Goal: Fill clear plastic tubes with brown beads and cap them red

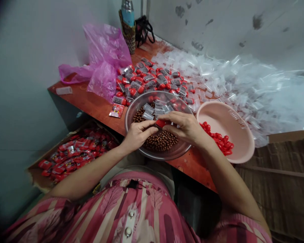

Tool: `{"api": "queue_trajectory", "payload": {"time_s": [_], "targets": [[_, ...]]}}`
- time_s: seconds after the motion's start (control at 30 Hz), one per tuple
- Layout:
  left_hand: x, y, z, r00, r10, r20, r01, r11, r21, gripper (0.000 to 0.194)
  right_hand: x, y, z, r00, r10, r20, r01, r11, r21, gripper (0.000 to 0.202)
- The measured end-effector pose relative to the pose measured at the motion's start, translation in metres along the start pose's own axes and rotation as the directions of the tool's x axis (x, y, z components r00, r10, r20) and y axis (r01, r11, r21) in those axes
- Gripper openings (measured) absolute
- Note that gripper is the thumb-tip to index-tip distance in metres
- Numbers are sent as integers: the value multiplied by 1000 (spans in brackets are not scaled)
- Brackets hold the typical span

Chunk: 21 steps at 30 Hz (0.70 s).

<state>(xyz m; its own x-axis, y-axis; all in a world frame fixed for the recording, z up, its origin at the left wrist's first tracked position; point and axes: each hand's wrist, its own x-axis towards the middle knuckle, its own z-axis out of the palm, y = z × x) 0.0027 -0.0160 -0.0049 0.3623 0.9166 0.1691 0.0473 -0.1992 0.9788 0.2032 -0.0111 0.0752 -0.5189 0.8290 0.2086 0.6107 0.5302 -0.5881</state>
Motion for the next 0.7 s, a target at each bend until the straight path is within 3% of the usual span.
{"api": "queue_trajectory", "payload": {"time_s": [0.23, 0.43, 0.57, 0.7], "targets": [[-4, 1, 2, 995, 86, -47, -84, 996, 42, 22, -11, 0, 11, 997, -71, 8, 71, 988, -136, 10], [-8, -3, 4, 986, 149, -80, -141, 985, 100, 24, -16, -1, 30, 987, -140, -74, 110, 943, -315, 9], [-6, -2, 0, 996, 77, -49, -74, 995, 64, 24, -11, 5, 32, 987, -135, -87, 120, 981, -154, 10], [1, -2, 1, 999, -23, -48, 14, 986, -169, 24, -8, 3, 30, 979, 29, -199, -7, 994, 111, 18]]}}
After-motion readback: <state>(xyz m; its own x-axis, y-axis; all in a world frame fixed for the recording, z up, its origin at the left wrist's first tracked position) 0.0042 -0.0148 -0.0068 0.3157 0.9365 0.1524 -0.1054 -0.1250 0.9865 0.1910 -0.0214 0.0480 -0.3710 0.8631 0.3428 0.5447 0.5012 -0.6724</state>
